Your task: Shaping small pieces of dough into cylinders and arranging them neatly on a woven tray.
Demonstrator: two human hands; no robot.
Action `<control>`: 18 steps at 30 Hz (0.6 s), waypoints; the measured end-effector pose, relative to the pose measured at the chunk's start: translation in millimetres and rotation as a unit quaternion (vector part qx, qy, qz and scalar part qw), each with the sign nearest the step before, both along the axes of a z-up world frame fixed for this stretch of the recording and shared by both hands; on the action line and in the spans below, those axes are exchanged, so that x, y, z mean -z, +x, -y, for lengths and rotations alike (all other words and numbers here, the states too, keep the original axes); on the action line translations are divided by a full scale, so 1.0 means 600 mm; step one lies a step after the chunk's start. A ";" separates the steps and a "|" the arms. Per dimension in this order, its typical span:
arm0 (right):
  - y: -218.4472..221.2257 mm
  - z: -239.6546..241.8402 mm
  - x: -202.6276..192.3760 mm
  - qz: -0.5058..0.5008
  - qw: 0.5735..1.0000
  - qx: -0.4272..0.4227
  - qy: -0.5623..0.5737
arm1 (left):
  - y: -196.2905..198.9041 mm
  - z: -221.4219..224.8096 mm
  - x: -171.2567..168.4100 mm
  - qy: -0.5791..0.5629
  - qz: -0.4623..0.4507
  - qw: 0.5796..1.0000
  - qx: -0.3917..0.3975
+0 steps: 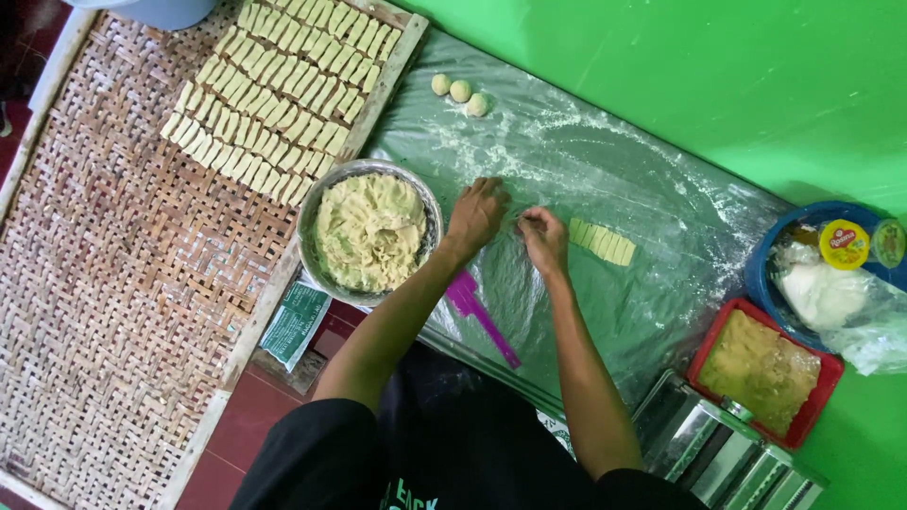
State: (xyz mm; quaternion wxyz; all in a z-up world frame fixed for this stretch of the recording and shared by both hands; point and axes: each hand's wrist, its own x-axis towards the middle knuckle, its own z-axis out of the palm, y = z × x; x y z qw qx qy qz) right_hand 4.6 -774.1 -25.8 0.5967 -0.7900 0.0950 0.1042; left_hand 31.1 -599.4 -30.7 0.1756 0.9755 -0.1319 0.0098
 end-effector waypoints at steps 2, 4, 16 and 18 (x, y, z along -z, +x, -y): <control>-0.002 -0.002 0.003 0.032 0.999 0.001 -0.001 | -0.009 -0.003 -0.030 0.021 0.031 0.999 0.007; -0.005 -0.001 0.015 0.033 0.999 -0.002 -0.002 | -0.001 -0.002 -0.002 0.018 0.032 0.999 0.000; 0.000 0.002 0.043 0.045 0.999 -0.007 0.021 | -0.025 -0.021 -0.034 -0.177 -0.008 0.984 0.025; 0.001 0.001 0.037 0.045 0.999 -0.010 0.018 | -0.046 -0.027 -0.082 -0.240 -0.018 0.970 0.028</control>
